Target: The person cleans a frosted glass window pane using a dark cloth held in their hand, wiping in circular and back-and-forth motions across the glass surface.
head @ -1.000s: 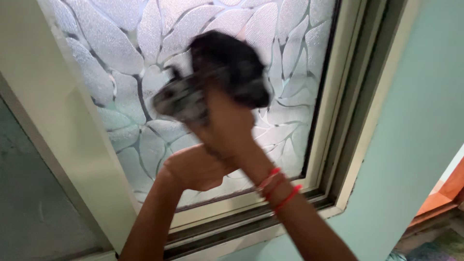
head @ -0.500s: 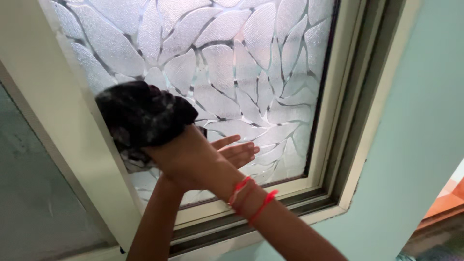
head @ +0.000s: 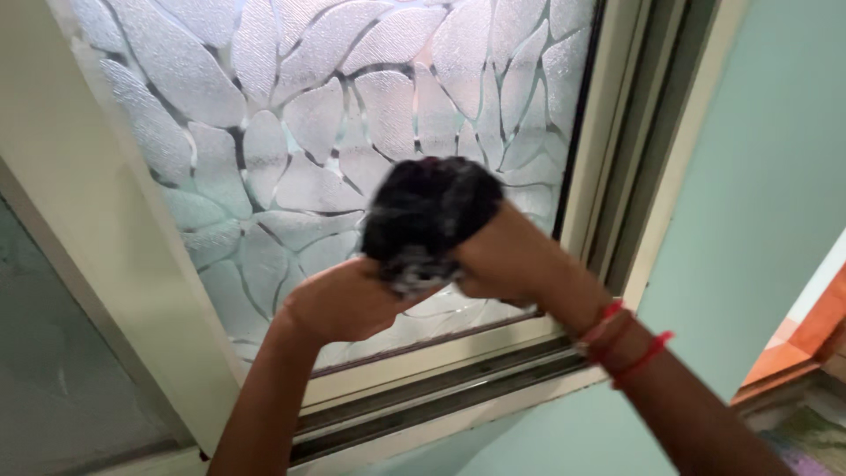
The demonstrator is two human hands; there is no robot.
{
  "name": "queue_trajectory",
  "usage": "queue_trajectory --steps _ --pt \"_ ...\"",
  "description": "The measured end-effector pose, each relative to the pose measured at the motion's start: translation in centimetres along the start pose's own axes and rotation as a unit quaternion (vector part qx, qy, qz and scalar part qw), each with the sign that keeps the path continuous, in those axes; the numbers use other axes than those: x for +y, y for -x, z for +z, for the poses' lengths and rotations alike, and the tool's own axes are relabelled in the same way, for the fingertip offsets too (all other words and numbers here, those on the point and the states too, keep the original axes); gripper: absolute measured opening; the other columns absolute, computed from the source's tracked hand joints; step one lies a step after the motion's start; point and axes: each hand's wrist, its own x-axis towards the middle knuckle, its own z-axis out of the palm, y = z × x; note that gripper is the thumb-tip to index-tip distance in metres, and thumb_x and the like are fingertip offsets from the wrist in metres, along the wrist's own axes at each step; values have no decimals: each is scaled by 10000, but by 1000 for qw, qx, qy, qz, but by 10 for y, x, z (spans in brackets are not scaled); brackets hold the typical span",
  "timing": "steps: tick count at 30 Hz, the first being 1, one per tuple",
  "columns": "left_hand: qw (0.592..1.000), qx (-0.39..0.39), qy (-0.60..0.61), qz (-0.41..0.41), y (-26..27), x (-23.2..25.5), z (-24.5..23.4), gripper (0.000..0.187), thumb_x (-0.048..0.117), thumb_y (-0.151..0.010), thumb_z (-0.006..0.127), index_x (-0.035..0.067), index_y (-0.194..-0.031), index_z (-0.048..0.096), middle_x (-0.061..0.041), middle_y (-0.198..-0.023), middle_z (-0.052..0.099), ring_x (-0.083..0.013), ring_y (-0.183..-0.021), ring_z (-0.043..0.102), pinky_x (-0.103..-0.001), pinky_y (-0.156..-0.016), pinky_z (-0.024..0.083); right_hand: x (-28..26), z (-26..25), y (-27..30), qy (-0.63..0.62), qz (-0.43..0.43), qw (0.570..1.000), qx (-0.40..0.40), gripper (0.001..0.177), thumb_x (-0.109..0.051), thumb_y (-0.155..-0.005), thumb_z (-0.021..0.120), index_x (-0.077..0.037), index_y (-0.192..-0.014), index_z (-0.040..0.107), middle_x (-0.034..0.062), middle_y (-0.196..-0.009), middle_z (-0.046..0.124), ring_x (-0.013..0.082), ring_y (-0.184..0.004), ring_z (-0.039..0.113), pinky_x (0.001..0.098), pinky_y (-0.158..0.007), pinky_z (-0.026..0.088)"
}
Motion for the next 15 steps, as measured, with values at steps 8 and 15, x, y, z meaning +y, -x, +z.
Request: queue_trajectory --steps 8,15 --pt "998 -55 -10 25 -29 -9 -47 663 230 -857 566 17 -1480 493 -49 -1562 480 -194 -1484 349 -421 -1264 216 22 -25 49 20 65 996 -50 509 -7 -780 666 -140 -1269 706 79 -1319 684 325 -1312 572 494 -1168 374" --pt "994 -89 -32 48 -27 -4 -33 691 278 -869 550 25 -1504 448 -63 -1579 443 -203 -1475 345 -440 -1245 210 21 -6 33 59 74 995 -40 249 -114 -953 664 -229 -1158 746 12 -1208 743 211 -1256 654 504 -1255 354"
